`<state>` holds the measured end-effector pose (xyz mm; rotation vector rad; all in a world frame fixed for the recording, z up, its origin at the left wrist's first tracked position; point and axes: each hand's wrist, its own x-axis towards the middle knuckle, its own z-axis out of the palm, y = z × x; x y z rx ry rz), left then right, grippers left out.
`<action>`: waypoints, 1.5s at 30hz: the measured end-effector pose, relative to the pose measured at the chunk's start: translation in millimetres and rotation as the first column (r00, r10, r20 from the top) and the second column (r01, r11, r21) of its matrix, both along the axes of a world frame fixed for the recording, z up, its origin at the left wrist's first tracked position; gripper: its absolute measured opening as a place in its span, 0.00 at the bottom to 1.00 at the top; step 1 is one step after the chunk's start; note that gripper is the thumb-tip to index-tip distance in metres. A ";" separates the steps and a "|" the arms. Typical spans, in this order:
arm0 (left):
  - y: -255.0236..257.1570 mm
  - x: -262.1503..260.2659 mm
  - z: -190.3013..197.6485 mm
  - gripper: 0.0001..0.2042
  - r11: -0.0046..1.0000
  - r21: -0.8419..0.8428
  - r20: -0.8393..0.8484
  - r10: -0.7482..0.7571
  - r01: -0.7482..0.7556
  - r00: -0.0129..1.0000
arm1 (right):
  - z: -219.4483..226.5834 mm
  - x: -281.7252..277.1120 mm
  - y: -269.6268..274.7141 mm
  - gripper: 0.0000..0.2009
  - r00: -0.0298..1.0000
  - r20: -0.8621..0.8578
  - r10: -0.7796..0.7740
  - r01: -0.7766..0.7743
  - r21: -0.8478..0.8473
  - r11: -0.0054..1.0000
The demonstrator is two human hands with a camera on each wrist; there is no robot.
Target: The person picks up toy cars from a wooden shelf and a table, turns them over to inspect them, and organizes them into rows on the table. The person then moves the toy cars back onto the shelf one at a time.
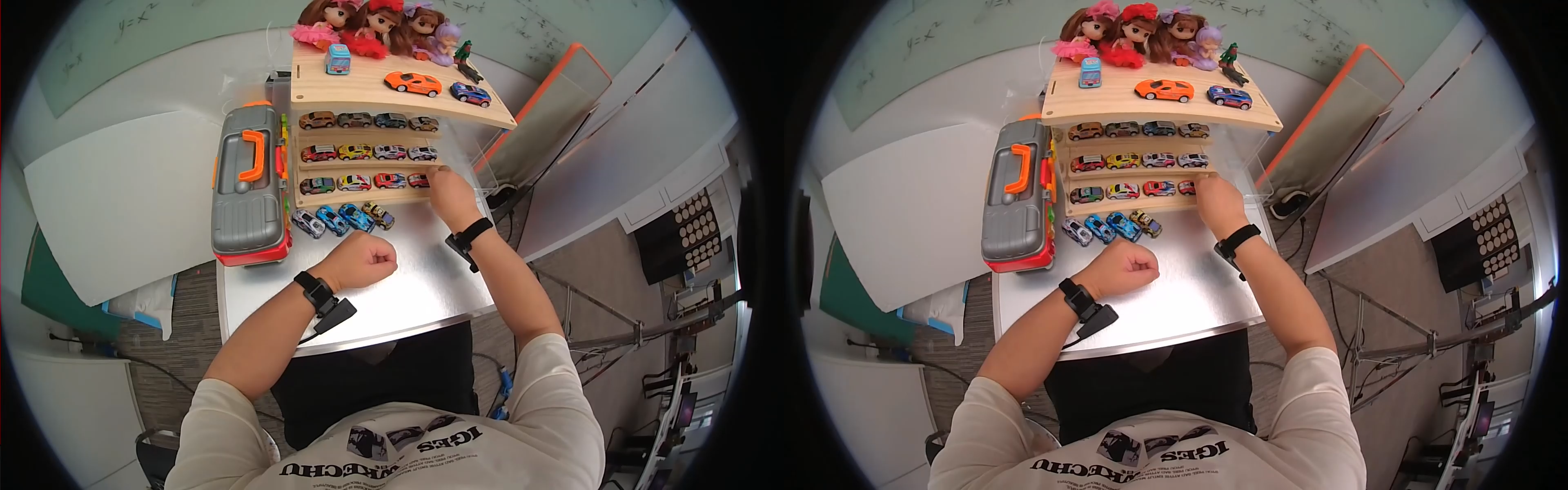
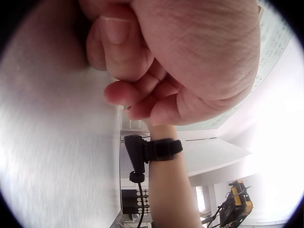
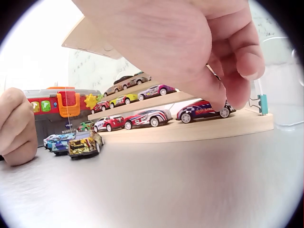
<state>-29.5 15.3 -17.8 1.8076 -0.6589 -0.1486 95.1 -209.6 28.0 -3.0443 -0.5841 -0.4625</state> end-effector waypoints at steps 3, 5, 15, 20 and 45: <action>-0.2 -0.1 0.1 0.05 1.000 0.012 -0.006 0.004 -0.004 1.000 | -2.1 -10.6 2.6 0.06 0.996 -0.017 0.082 -0.077 0.197 0.977; -1.0 0.8 -2.5 0.05 1.000 0.010 0.017 0.011 -0.011 1.000 | -6.1 -16.8 7.4 0.09 0.965 -0.144 0.221 -0.124 0.494 0.861; 0.7 0.4 -1.9 0.04 1.000 0.015 -0.035 0.005 -0.005 0.999 | -15.5 -15.8 22.7 0.19 0.757 -0.454 0.471 -0.188 0.539 0.821; 1.2 0.0 -2.0 0.03 1.000 -0.004 -0.117 -0.006 0.005 0.993 | -23.6 -0.2 19.5 0.14 0.733 -0.428 0.529 -0.307 0.486 0.818; -23.7 -25.2 12.3 0.04 0.902 0.164 -0.027 0.408 -0.398 0.913 | -50.7 17.2 0.5 0.12 0.202 -0.224 0.954 0.480 0.871 0.103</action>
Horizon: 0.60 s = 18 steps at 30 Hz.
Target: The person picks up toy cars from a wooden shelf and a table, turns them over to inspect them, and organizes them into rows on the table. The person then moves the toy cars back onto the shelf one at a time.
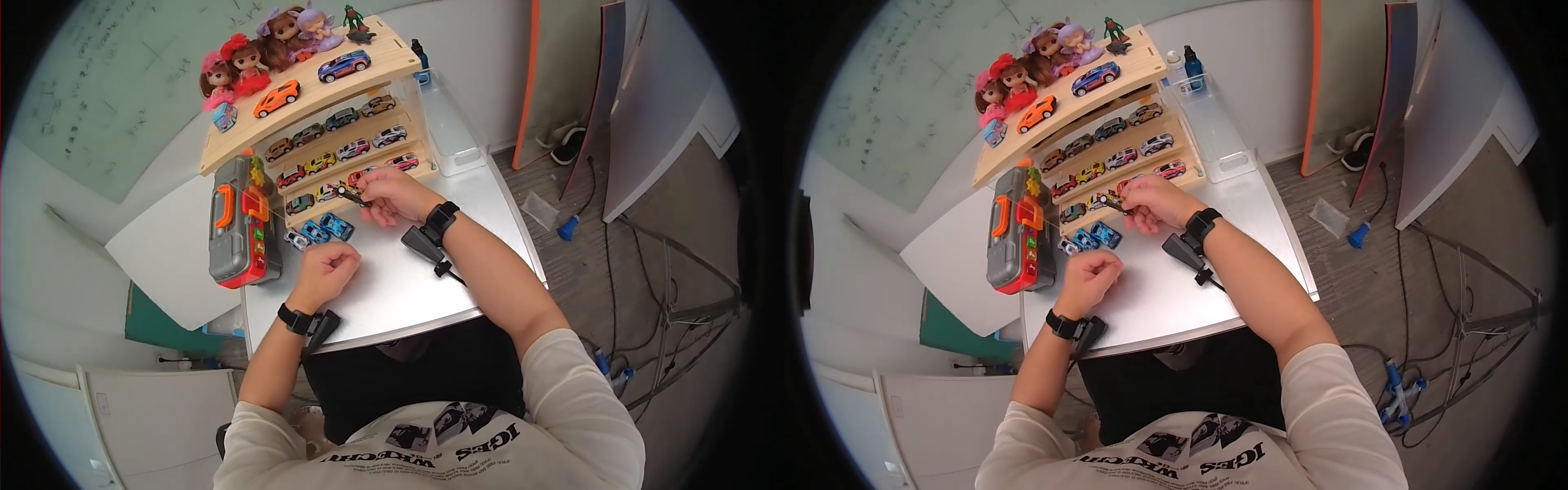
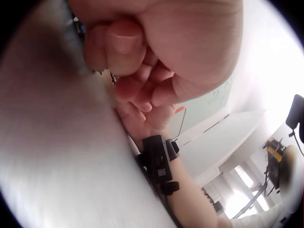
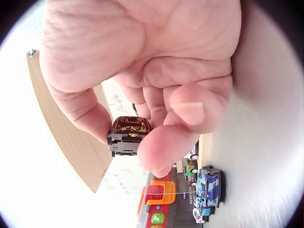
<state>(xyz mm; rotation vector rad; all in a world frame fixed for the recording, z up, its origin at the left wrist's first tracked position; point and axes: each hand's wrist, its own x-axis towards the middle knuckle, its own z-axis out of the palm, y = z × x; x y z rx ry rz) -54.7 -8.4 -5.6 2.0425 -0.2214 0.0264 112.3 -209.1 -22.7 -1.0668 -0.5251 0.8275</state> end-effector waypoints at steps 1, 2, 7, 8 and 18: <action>-4.3 -5.5 5.0 0.05 0.987 0.121 0.146 0.092 -0.110 0.985 | -0.6 -0.2 -0.5 0.11 1.000 -0.013 -0.017 0.018 0.014 1.000; -4.6 -9.4 6.0 0.05 0.985 0.127 0.149 0.100 -0.119 0.984 | 0.2 -0.9 -1.7 0.11 1.000 -0.011 -0.008 0.009 0.020 1.000; 8.4 -28.4 8.3 0.10 0.666 0.480 0.492 0.335 -0.571 0.804 | 1.9 -2.4 -3.1 0.09 0.999 0.002 -0.041 0.041 0.022 0.999; 11.9 -31.4 11.1 0.15 0.633 0.545 0.406 0.375 -0.550 0.833 | 2.2 -4.3 -3.9 0.08 0.999 0.011 -0.051 0.051 0.026 0.998; 35.9 -5.4 -25.8 0.32 0.696 0.570 0.397 0.231 -0.436 0.888 | 3.5 -6.6 -3.5 0.07 0.998 0.054 -0.037 0.036 0.023 0.999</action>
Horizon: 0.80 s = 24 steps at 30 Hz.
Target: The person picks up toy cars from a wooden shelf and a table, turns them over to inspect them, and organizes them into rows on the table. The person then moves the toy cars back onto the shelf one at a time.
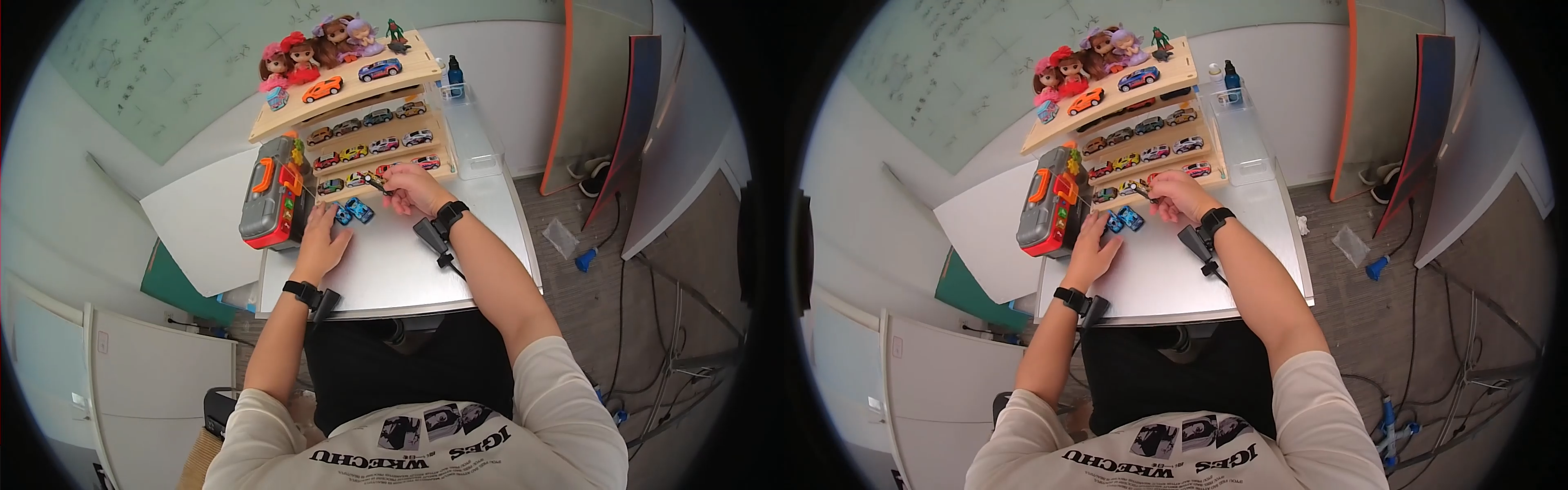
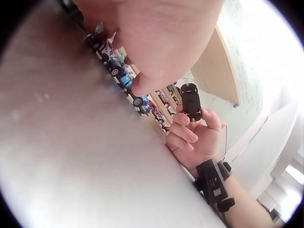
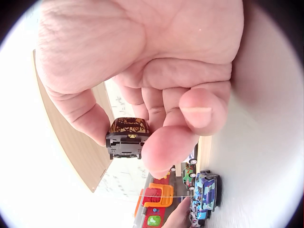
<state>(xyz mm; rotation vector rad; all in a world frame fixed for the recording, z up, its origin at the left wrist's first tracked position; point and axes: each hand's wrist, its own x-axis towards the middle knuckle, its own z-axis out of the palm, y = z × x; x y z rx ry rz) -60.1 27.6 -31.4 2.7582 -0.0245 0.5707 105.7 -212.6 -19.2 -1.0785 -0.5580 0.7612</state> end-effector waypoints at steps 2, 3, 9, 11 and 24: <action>-0.8 3.9 -5.6 0.32 0.999 -0.043 0.016 -0.015 0.016 1.000 | -0.1 -0.6 0.0 0.07 1.000 -0.008 0.003 -0.003 0.000 1.000; -1.9 3.9 -6.7 0.32 0.999 -0.046 0.019 -0.015 0.016 1.000 | -1.3 -0.8 0.4 0.07 1.000 -0.006 0.002 -0.002 -0.003 1.000; -6.3 0.0 -4.1 0.26 0.997 -0.068 0.166 -0.029 0.041 0.986 | -3.3 2.6 2.2 0.06 1.000 0.000 0.005 -0.005 0.005 1.000; -6.8 -1.8 -0.5 0.23 0.985 -0.150 0.184 -0.059 0.087 0.981 | -3.5 4.1 3.6 0.05 0.999 -0.024 0.024 -0.024 0.030 0.999; -5.5 0.5 -5.3 0.28 0.994 -0.111 0.150 0.001 0.016 0.989 | -6.1 6.3 3.1 0.05 0.999 -0.024 0.035 -0.034 0.014 0.999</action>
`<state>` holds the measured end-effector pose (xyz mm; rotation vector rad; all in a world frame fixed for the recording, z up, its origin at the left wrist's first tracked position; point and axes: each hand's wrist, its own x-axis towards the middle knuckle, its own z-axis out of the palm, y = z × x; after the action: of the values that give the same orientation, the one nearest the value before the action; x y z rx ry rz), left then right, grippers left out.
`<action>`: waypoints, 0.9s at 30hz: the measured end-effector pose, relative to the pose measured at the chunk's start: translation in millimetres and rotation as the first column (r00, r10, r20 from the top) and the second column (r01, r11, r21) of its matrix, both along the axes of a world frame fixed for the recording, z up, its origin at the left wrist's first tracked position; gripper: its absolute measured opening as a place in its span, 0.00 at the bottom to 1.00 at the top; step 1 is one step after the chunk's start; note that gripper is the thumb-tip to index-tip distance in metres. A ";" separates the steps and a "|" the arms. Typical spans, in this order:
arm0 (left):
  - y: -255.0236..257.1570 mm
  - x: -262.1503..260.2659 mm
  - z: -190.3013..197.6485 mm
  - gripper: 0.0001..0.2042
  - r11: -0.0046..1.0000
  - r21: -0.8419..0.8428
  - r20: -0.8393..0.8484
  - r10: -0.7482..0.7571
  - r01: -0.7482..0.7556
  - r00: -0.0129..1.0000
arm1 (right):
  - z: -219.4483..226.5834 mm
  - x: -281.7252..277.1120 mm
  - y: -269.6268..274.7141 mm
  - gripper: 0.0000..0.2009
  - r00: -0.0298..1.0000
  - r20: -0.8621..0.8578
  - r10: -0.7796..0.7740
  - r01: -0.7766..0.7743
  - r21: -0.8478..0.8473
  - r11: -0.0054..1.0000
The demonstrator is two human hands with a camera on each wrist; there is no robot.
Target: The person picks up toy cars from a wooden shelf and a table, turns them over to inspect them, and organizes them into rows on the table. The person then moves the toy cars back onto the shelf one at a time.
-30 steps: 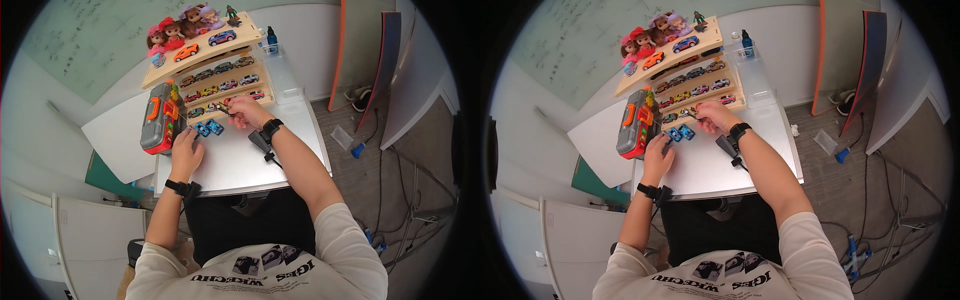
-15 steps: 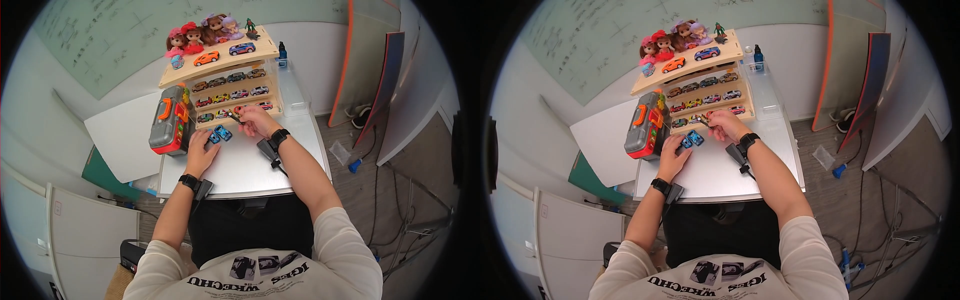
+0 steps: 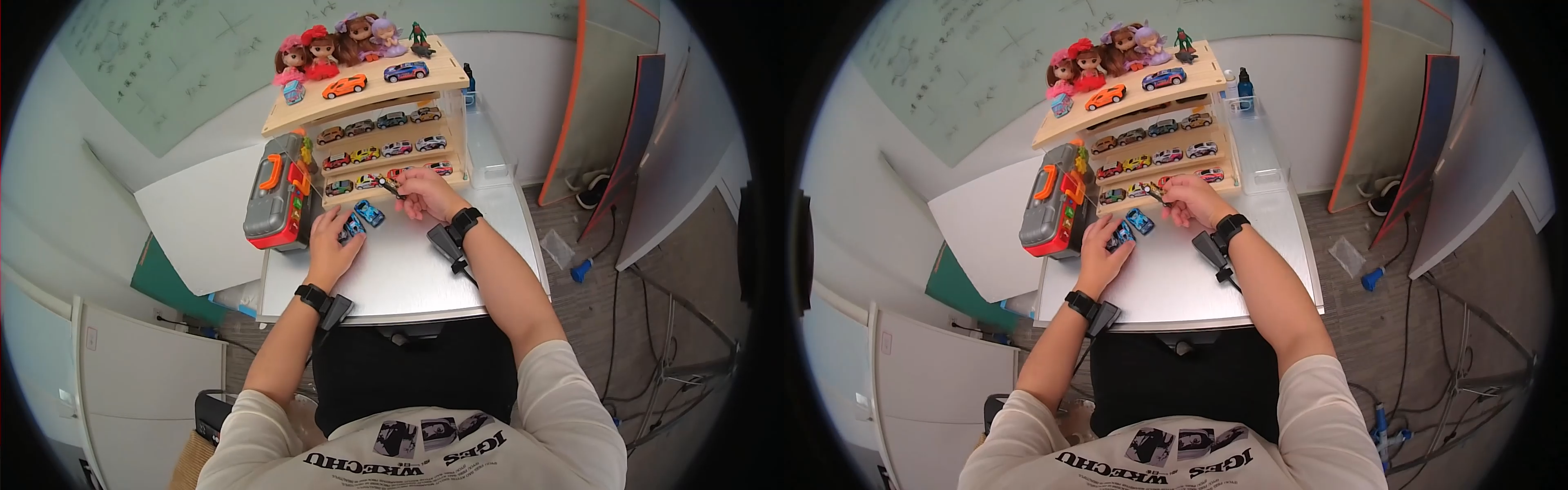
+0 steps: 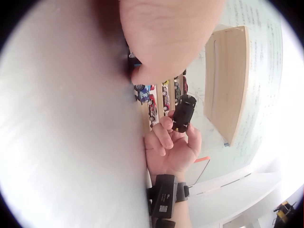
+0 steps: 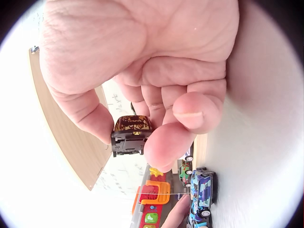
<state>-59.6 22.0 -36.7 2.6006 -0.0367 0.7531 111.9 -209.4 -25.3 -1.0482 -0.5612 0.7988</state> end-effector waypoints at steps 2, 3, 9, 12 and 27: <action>-2.0 0.8 -2.2 0.28 1.000 0.005 -0.016 0.030 -0.030 0.999 | -0.2 -2.3 -1.0 0.04 1.000 0.010 -0.015 0.015 -0.017 1.000; -2.6 2.9 1.2 0.28 0.999 0.035 -0.034 0.023 -0.022 0.999 | 1.4 -2.1 -1.0 0.04 0.999 0.028 -0.031 0.032 -0.025 0.999; -19.6 17.8 18.9 0.29 0.985 0.141 -0.077 -0.090 0.100 0.993 | 1.7 -1.7 0.2 0.04 1.000 -0.003 -0.020 0.020 -0.010 1.000; -24.8 33.3 22.2 0.29 0.956 0.119 -0.104 -0.257 0.269 0.961 | 1.7 -2.8 -0.4 0.04 0.999 -0.013 -0.039 0.039 -0.001 0.999; -27.0 77.0 38.0 0.30 0.795 0.039 -0.220 -0.584 0.605 0.782 | 0.9 -1.6 -1.6 0.05 0.997 -0.050 -0.056 0.058 0.028 0.998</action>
<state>17.3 -4.9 1.4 2.5135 -0.8256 0.2588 110.4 -211.0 -24.4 -1.0102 -0.4976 0.7622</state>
